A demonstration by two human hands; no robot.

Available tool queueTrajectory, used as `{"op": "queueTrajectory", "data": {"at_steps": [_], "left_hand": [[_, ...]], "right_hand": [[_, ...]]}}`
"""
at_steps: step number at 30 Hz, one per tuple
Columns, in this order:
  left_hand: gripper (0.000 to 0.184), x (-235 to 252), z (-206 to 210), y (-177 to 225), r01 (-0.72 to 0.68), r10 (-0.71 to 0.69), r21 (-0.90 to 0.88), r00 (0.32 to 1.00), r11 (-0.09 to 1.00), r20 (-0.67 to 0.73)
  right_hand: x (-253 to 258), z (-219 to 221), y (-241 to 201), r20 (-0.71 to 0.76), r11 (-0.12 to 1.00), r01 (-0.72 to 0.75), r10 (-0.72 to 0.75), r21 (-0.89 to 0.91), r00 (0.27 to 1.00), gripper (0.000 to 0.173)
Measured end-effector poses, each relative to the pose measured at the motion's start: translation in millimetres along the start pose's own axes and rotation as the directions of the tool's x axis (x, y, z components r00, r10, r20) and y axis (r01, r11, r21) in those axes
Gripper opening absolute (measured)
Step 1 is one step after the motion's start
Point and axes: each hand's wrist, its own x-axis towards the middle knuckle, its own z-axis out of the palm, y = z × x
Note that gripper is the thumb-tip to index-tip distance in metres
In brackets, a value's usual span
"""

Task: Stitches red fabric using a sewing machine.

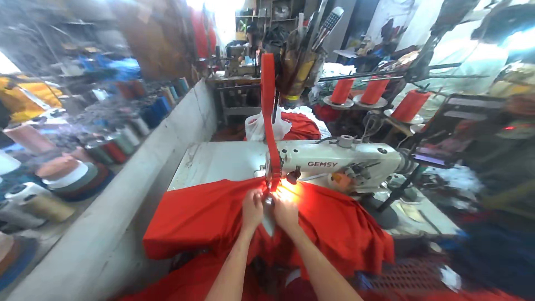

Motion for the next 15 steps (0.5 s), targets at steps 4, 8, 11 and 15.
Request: {"op": "queueTrajectory", "data": {"at_steps": [4, 8, 11, 15], "left_hand": [[0.031, 12, 2, 22, 0.079, -0.11, -0.214, 0.985, 0.974, -0.136], [0.035, 12, 15, 11, 0.183, -0.201, -0.274, 0.979, 0.944, -0.039], [0.034, 11, -10, 11, 0.04, -0.063, 0.161, 0.988, 0.986, 0.143], [0.033, 6, -18, 11, -0.211, 0.041, 0.489, 0.941, 0.846, 0.336]], "right_hand": [[70, 100, 75, -0.327, 0.973, 0.088, -0.157, -0.215, 0.932, 0.028], [110, 134, 118, -0.268, 0.963, 0.109, -0.176, -0.245, 0.947, 0.03], [92, 87, 103, 0.018, 0.978, 0.079, -0.077, -0.192, 0.997, 0.035], [108, 122, 142, -0.152, 0.935, 0.233, -0.279, -0.266, 0.948, 0.034]]}}
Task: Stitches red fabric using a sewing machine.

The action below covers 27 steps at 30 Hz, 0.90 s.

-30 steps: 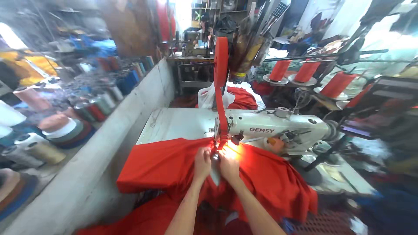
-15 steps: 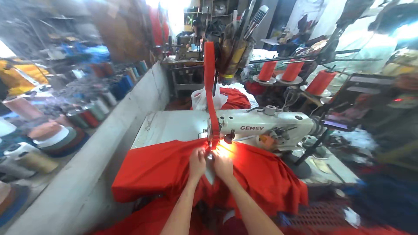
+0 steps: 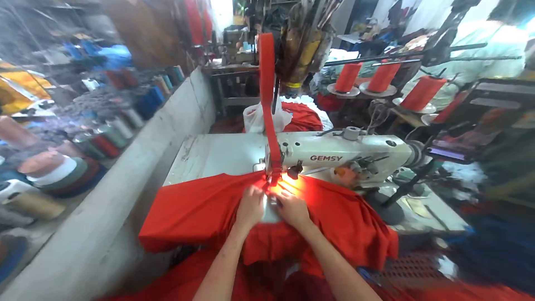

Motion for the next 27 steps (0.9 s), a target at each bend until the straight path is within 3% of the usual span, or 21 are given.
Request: {"op": "queueTrajectory", "data": {"at_steps": [4, 8, 11, 14, 16, 20, 24, 27], "left_hand": [[0.036, 0, 14, 6, -0.031, 0.022, 0.154, 0.998, 0.988, 0.057], [0.037, 9, 13, 10, 0.003, -0.012, 0.192, 0.999, 0.981, 0.049], [0.04, 24, 10, 10, 0.007, -0.018, 0.181, 0.998, 0.983, 0.062], [0.045, 44, 5, 2, 0.009, -0.031, 0.155, 0.989, 0.988, 0.146], [0.045, 51, 7, -7, 0.003, -0.028, 0.134, 0.982, 0.991, 0.188], [0.053, 40, 13, -22, -0.14, 0.113, 0.221, 0.985, 0.965, 0.13], [0.033, 12, 8, -15, -0.154, 0.129, 0.201, 0.983, 0.967, 0.133], [0.036, 9, 1, -6, -0.128, 0.091, 0.184, 0.976, 0.975, 0.199]], "right_hand": [[2, 2, -7, 0.013, 0.995, -0.003, 0.004, -0.104, 1.0, 0.044], [12, 7, -9, -0.04, 0.991, -0.005, 0.0, -0.132, 0.999, 0.037], [26, -2, -18, 0.113, 0.994, -0.106, 0.108, -0.021, 0.988, 0.03], [39, -15, -28, 0.247, 0.976, -0.207, 0.187, 0.06, 0.951, 0.038], [34, -12, -34, 0.216, 0.976, -0.219, 0.214, -0.001, 0.953, 0.038], [19, 13, -25, -0.048, 0.99, -0.08, 0.075, -0.117, 0.996, 0.032], [25, 12, 0, 0.003, 0.993, 0.057, -0.057, -0.101, 0.998, 0.033], [39, 1, 21, 0.08, 0.989, 0.145, -0.144, -0.013, 0.986, 0.035]]}}
